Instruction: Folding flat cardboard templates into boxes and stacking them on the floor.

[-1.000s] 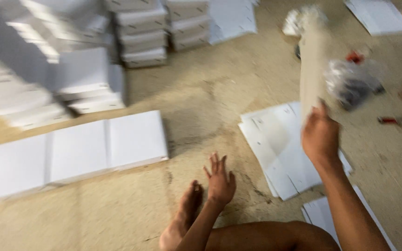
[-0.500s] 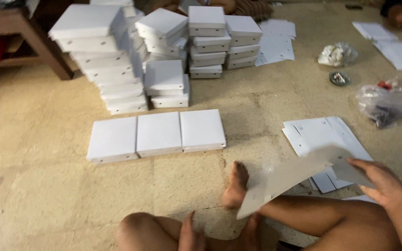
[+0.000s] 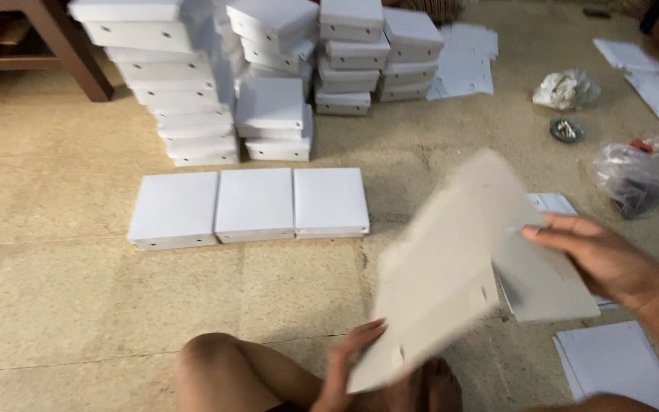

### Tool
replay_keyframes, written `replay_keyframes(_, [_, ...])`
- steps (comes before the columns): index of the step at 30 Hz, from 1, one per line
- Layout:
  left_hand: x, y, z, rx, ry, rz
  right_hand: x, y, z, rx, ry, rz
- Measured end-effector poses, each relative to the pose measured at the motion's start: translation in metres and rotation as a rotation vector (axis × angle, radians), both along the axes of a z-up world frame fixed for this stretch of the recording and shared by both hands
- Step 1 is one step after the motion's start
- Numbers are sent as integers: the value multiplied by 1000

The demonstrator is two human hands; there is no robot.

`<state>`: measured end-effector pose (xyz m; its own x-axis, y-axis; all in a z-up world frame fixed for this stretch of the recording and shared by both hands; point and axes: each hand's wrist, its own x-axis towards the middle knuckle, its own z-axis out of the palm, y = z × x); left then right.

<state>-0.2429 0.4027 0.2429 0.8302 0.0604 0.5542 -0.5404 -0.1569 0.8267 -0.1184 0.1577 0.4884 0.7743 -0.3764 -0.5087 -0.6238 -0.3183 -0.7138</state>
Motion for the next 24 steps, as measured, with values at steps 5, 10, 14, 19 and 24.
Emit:
replay_keyframes(5, [6,26,-16,-186,60,-199,33,-89,-137,-74,178,326])
replay_keyframes(10, [12,45,-114,-37,539,-111,33,-119,-288,8,237,359])
replay_keyframes(14, [7,43,-123,-70,723,-182,2,-140,-333,176,197,194])
replay_keyframes(19, [26,24,-100,110,768,-137,-15,-169,-365,66,175,288])
replay_keyframes(24, [38,0,-59,258,741,53,-35,-185,-398,234,-869,990])
